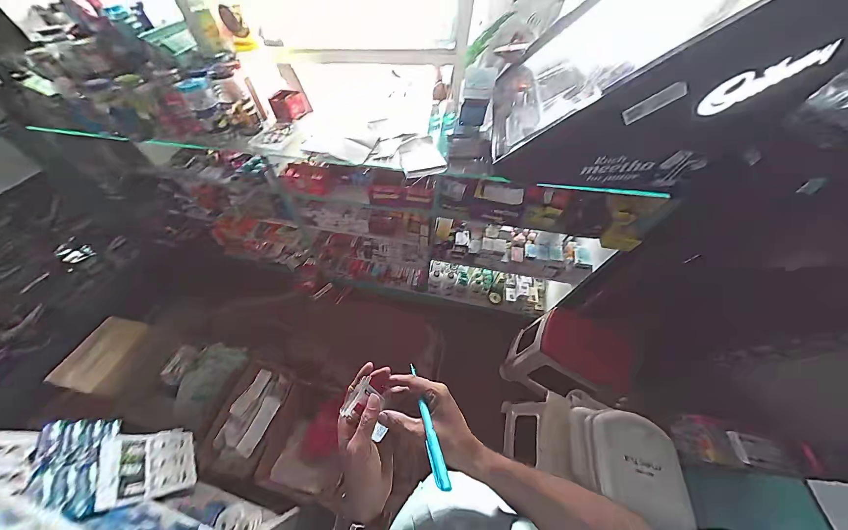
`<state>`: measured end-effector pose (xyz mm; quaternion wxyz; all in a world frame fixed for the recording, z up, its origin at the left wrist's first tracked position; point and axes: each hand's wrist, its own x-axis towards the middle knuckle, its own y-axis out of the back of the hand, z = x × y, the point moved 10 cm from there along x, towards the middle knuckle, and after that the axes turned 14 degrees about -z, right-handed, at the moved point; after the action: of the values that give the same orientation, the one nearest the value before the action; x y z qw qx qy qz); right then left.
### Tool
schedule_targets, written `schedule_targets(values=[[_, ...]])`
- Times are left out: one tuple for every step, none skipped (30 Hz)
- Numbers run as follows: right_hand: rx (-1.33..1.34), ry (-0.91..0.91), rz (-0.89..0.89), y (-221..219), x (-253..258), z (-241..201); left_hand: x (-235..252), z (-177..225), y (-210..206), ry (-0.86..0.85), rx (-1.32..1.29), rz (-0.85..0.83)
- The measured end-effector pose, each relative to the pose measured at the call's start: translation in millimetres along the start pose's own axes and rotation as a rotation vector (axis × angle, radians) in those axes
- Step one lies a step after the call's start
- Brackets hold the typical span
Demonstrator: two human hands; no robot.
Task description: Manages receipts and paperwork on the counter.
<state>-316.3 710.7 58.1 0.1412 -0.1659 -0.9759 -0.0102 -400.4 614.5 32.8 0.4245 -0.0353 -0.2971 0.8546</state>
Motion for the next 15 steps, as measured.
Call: schedule_targets(values=[[-0.068,0.013,0.029,22,10,-2,25,-10,-12,0.043,-0.012,-0.028],[-0.144,0.024,0.051,43,19,-2,49,-23,-20,0.087,-0.053,-0.051],[-0.211,0.036,0.076,65,30,-1,72,-37,-25,0.127,-0.131,-0.059],[-0.254,0.049,0.11,88,40,1,95,-52,-27,0.163,-0.251,-0.048],[-0.277,0.064,0.161,111,49,3,117,-66,-27,0.196,-0.38,-0.028],[-0.298,0.058,0.219,135,58,6,140,-79,-26,0.23,-0.494,-0.011],[-0.31,0.043,0.272,161,67,11,165,-90,-25,0.269,-0.563,-0.017],[-0.316,0.025,0.32,189,76,19,191,-101,-25,0.307,-0.6,-0.043],[-0.329,0.007,0.363,217,84,29,218,-112,-25,0.345,-0.617,-0.075],[-0.351,-0.018,0.4,243,91,40,244,-123,-25,0.378,-0.633,-0.114],[-0.38,-0.044,0.441,269,100,50,272,-132,-28,0.406,-0.65,-0.149],[-0.413,-0.067,0.488,294,109,55,302,-139,-34,0.434,-0.654,-0.17],[-0.441,-0.09,0.535,319,120,58,331,-145,-43,0.461,-0.654,-0.191],[-0.457,-0.104,0.581,340,130,58,356,-151,-52,0.5,-0.64,-0.21],[-0.469,-0.101,0.621,359,140,55,379,-157,-62,0.541,-0.631,-0.239]])
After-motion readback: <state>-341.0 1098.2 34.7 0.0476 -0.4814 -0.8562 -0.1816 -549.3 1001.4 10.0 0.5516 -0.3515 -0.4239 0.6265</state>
